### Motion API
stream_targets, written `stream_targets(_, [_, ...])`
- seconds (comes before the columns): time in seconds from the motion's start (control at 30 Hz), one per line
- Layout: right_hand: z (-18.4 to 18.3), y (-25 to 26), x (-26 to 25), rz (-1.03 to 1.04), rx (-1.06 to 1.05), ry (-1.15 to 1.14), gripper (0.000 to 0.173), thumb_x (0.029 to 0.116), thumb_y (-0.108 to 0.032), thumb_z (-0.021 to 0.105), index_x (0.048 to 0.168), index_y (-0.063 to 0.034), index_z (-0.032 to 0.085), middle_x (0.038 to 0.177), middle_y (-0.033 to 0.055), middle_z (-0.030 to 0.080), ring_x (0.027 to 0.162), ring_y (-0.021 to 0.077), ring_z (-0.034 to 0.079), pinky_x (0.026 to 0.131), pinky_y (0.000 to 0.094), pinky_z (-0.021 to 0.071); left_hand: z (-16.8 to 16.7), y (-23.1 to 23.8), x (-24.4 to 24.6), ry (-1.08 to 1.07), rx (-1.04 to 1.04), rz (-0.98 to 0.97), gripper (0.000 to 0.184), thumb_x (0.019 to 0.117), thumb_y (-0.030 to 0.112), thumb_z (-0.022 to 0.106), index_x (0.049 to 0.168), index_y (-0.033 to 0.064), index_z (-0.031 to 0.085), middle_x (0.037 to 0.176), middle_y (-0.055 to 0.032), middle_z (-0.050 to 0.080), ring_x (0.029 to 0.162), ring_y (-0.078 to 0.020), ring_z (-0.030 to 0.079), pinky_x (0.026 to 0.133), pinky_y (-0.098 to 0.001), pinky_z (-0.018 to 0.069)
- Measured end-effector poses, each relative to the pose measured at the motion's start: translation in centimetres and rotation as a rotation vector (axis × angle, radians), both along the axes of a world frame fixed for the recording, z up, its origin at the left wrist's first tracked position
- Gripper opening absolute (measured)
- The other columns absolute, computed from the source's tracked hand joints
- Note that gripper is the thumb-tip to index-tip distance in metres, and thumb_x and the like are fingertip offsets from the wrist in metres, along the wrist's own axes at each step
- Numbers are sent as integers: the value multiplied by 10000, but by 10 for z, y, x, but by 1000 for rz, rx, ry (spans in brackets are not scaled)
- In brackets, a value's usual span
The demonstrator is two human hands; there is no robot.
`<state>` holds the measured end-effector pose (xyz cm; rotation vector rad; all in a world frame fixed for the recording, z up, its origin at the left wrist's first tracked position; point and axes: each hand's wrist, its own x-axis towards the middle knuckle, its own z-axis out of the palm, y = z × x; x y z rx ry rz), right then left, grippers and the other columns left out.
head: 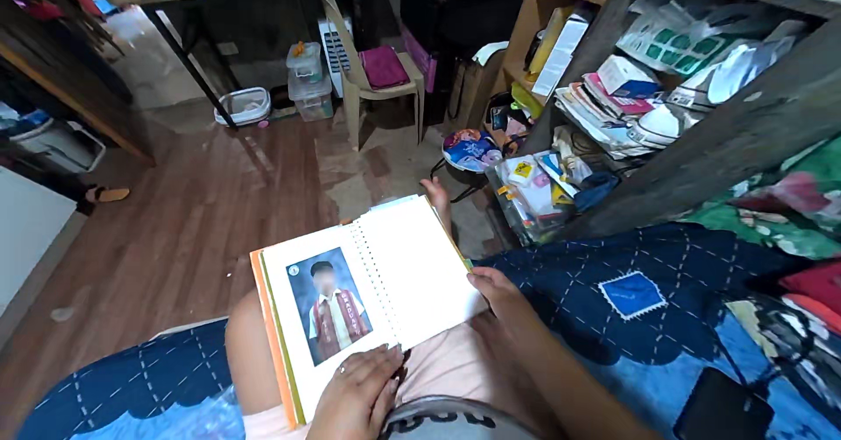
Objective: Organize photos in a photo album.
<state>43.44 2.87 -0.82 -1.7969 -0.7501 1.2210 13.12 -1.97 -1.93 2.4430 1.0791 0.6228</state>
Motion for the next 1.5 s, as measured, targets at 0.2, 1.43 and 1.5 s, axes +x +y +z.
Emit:
stream_targets(0.2, [31,-23,-7,35,315,9,286,1045,-228,494,1179,-11,624,1434,91,582,1271,120,584,1028,308,513,40,3,7,-151,-331,100,310,1031,234,571,1264,98,722,1364,-71,668,1280,-225,625,1093,-484,487])
stream_targets(1.43, [3,7,16,74,72,188,344,1076,-133,472,1364,46,532,1259,174,622,1067,154,632,952,352,512,79,34,60,-1117,-697,660,365,1088,197,413,1374,-2,522,1138,-23,706,995,-74,702,897,-280,593])
stream_targets(1.5, [6,5,17,84,104,239,318,1085,-146,447,1329,33,543,1173,114,654,993,92,656,897,291,546,79,33,59,-1111,-677,693,353,1095,191,403,1346,-11,546,1113,-24,718,979,-69,710,890,-274,597])
